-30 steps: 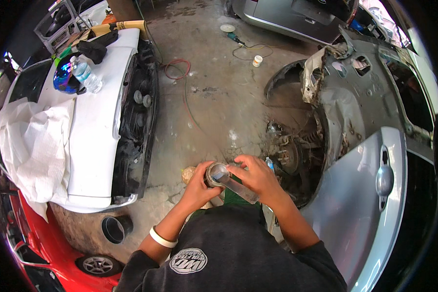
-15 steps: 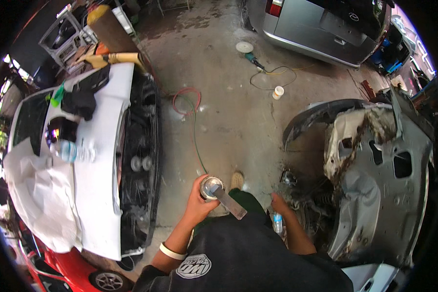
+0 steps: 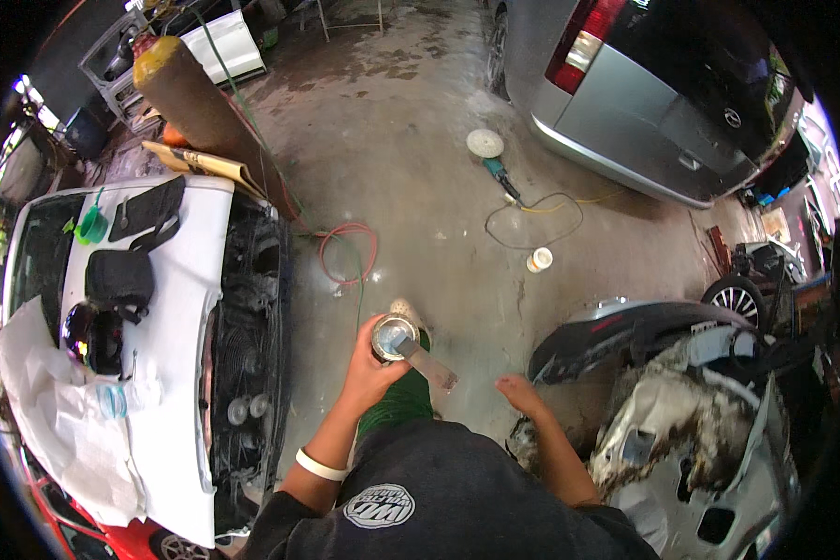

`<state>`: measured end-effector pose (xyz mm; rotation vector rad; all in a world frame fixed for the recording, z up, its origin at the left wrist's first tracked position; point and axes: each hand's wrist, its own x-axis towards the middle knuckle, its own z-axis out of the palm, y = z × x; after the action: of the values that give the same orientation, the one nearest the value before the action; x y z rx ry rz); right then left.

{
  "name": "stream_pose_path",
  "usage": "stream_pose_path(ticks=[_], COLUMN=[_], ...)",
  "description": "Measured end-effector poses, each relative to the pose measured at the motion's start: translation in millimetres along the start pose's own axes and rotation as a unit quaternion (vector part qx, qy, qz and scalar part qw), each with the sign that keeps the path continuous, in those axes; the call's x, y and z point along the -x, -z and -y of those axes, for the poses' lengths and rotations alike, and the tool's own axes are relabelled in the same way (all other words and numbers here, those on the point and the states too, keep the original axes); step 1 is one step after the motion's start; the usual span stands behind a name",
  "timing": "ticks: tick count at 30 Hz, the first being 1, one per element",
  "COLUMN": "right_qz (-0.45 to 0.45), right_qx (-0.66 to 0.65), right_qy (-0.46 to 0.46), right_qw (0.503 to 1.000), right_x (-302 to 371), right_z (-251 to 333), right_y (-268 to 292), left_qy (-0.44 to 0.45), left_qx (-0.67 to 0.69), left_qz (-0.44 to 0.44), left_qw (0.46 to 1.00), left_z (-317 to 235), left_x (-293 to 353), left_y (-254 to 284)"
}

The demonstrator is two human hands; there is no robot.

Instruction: The person selects a paint can from a cluttered table, opens it, and uses a metal stir stick to mix the contents. They walk through a garage with several cars, inspecting the paint mixture on the stick, before returning to the table to place the can back among other supplies.

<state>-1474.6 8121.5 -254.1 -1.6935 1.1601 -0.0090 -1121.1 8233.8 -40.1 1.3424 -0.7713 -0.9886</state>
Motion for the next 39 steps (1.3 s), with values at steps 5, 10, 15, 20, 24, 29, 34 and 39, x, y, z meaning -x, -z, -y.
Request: stream_pose_path(ticks=[5, 10, 15, 20, 24, 29, 34, 39], right_qz=[-0.001, 0.047, -0.028, -0.013, 0.055, 0.114, 0.070, -0.084], right_qx=[-0.023, 0.127, 0.005, -0.105, -0.057, 0.032, 0.355, 0.126], right_qy=[-0.024, -0.049, -0.218, -0.325, -0.360, -0.284, 0.042, 0.101], right_qw=[0.999, 0.990, 0.976, 0.940, 0.930, 0.951, 0.931, 0.983], right_x=[-156.6, -252.5, -292.0, -340.6, -447.4, -648.5, -945.8, -1222.8], right_z=[82.3, 64.4, -6.4, -11.0, 60.7, 108.2, 139.2, 458.8], right_y=[76.8, 131.3, 157.7, 144.1, 225.0, 356.3, 542.8, 654.3], left_qy=[-0.035, -0.006, 0.005, 0.003, 0.006, -0.010, -0.010, -0.034], left_qx=[-0.054, -0.031, -0.052, -0.036, -0.052, -0.097, 0.004, -0.036], left_qz=[0.015, 0.028, 0.065, 0.077, 0.065, 0.005, -0.032, -0.111], left_qw=[0.998, 0.999, 0.997, 0.996, 0.997, 0.995, 0.999, 0.993], left_z=[-11.8, -54.7, -85.1, -91.0, -103.3, -133.0, -159.1, -169.7], left_x=[-170.3, -330.9, -488.3, -644.9, -779.0, -933.2, -1087.7, -1233.2], left_y=[14.5, 15.2, 9.7, -9.5, -16.5, -16.4, -15.5, 25.1])
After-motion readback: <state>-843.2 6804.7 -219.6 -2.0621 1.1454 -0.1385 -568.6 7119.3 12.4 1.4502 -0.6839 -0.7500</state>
